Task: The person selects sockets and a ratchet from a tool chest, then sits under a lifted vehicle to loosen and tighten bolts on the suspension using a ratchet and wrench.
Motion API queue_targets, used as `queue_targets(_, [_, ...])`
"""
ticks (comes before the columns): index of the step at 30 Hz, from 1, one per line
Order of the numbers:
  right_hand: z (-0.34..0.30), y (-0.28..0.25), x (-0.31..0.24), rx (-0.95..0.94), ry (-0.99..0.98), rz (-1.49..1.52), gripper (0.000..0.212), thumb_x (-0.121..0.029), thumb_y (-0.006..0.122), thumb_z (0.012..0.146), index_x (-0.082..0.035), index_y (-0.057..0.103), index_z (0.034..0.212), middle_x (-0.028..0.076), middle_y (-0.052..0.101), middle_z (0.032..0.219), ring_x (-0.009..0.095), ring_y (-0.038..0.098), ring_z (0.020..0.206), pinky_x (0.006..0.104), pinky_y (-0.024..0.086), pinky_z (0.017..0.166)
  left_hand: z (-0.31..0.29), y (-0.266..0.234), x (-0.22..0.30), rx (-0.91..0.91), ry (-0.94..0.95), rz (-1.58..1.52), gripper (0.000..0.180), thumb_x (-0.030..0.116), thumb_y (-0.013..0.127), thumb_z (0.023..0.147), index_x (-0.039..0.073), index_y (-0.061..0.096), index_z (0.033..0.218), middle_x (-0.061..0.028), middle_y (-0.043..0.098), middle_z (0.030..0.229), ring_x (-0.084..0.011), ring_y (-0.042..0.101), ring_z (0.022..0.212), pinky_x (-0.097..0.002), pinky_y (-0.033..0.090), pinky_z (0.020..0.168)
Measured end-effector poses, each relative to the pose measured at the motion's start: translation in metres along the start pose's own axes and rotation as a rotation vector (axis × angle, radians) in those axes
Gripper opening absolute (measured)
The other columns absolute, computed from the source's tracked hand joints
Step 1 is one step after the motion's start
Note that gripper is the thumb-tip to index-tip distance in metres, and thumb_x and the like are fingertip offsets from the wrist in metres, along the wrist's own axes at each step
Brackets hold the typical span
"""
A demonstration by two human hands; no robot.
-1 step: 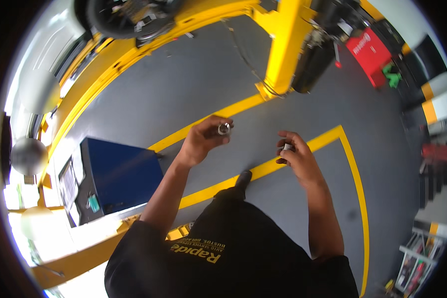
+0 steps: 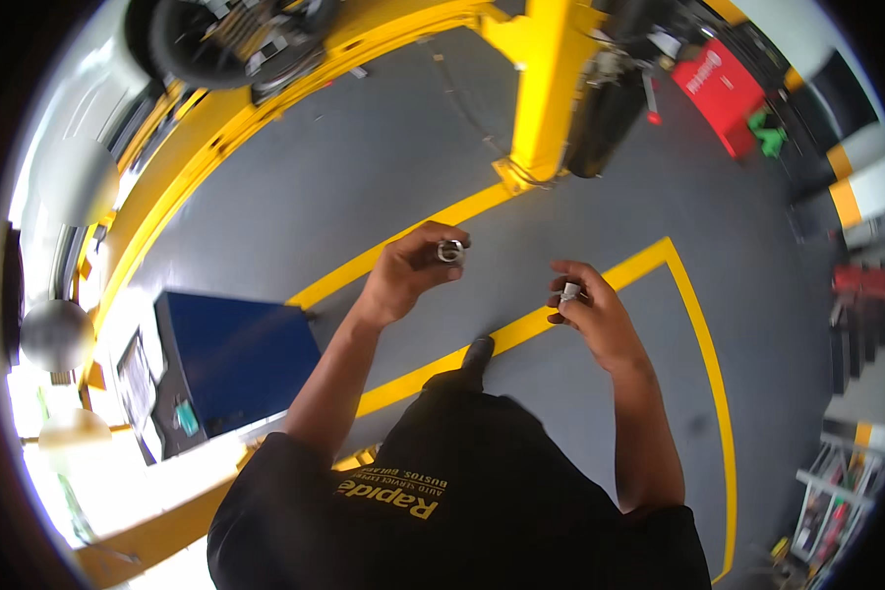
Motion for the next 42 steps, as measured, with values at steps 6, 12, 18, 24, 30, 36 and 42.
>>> queue_targets(6, [-0.027, -0.197, -0.033, 0.432, -0.036, 0.104, 0.061, -0.004, 0.074, 0.086, -0.001, 0.053, 0.144, 0.018, 0.066, 0.127, 0.029, 0.069, 0.116, 0.0399, 0.056, 0.103, 0.199, 0.176, -0.005, -0.441, 0.022, -0.233, 0.04, -0.017, 0.068, 0.09, 0.006, 0.07, 0.123, -0.0022, 0.059, 0.125, -0.0105, 0.061, 0.107, -0.0265, 0.053, 0.095])
queue_targets(12, [-0.007, -0.39, -0.058, 0.626, -0.219, 0.19, 0.054, 0.004, 0.073, 0.086, 0.001, 0.056, 0.137, 0.015, 0.07, 0.13, 0.025, 0.066, 0.122, 0.0389, 0.052, 0.106, 0.38, 0.341, -0.016, -0.675, 0.076, -0.195, 0.042, -0.018, 0.067, 0.088, 0.006, 0.072, 0.121, -0.005, 0.06, 0.129, -0.0113, 0.063, 0.109, -0.027, 0.055, 0.096])
queue_targets(18, [0.082, -0.549, -0.159, 0.497, -0.271, 0.058, 0.049, 0.008, 0.067, 0.09, -0.002, 0.057, 0.137, 0.013, 0.071, 0.129, 0.02, 0.066, 0.121, 0.0349, 0.053, 0.106, 0.533, 0.467, -0.008, -0.617, -0.058, -0.238, 0.053, -0.005, 0.07, 0.094, 0.004, 0.054, 0.144, -0.0157, 0.068, 0.128, -0.019, 0.069, 0.108, -0.0345, 0.058, 0.098])
queue_targets(24, [0.225, -0.673, -0.271, 0.214, -0.404, 0.025, 0.051, 0.007, 0.07, 0.09, -0.002, 0.056, 0.138, 0.012, 0.066, 0.13, 0.023, 0.069, 0.12, 0.0362, 0.055, 0.104, 0.692, 0.52, -0.009, -0.518, -0.185, -0.518, 0.053, 0.013, 0.068, 0.102, 0.005, 0.047, 0.15, -0.0221, 0.066, 0.135, -0.0241, 0.071, 0.111, -0.0363, 0.058, 0.099])
queue_targets(30, [0.403, -0.816, -0.324, 0.137, -0.327, 0.19, 0.059, -0.005, 0.077, 0.091, 0.0, 0.049, 0.143, 0.013, 0.059, 0.123, 0.032, 0.07, 0.118, 0.0385, 0.058, 0.097, 0.89, 0.551, -0.038, -0.395, -0.141, -0.536, 0.052, 0.019, 0.067, 0.103, 0.003, 0.048, 0.149, -0.0237, 0.067, 0.134, -0.026, 0.074, 0.107, -0.0357, 0.061, 0.096])
queue_targets(36, [0.551, -0.912, -0.411, 0.066, -0.288, 0.253, 0.062, -0.02, 0.079, 0.095, -0.001, 0.048, 0.145, 0.015, 0.066, 0.123, 0.032, 0.071, 0.117, 0.0368, 0.06, 0.094, 1.073, 0.559, -0.001, -0.388, -0.17, -0.626, 0.056, 0.017, 0.066, 0.104, -0.002, 0.044, 0.152, -0.0279, 0.063, 0.136, -0.0247, 0.073, 0.108, -0.0329, 0.063, 0.095])
queue_targets(42, [0.738, -0.972, -0.486, -0.165, -0.212, 0.37, 0.057, -0.026, 0.073, 0.1, -0.002, 0.049, 0.145, 0.02, 0.069, 0.13, 0.033, 0.071, 0.118, 0.0368, 0.061, 0.092, 1.241, 0.513, 0.003, -0.255, -0.099, -0.634, 0.055, 0.017, 0.064, 0.105, -0.006, 0.043, 0.151, -0.0282, 0.062, 0.137, -0.0248, 0.072, 0.106, -0.0324, 0.062, 0.095])
Point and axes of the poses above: each hand's wrist, its own z-axis towards the middle knuckle, its own y-axis out of the palm, x = y × z, the point moved 2 cm from there along z, towards the middle knuckle
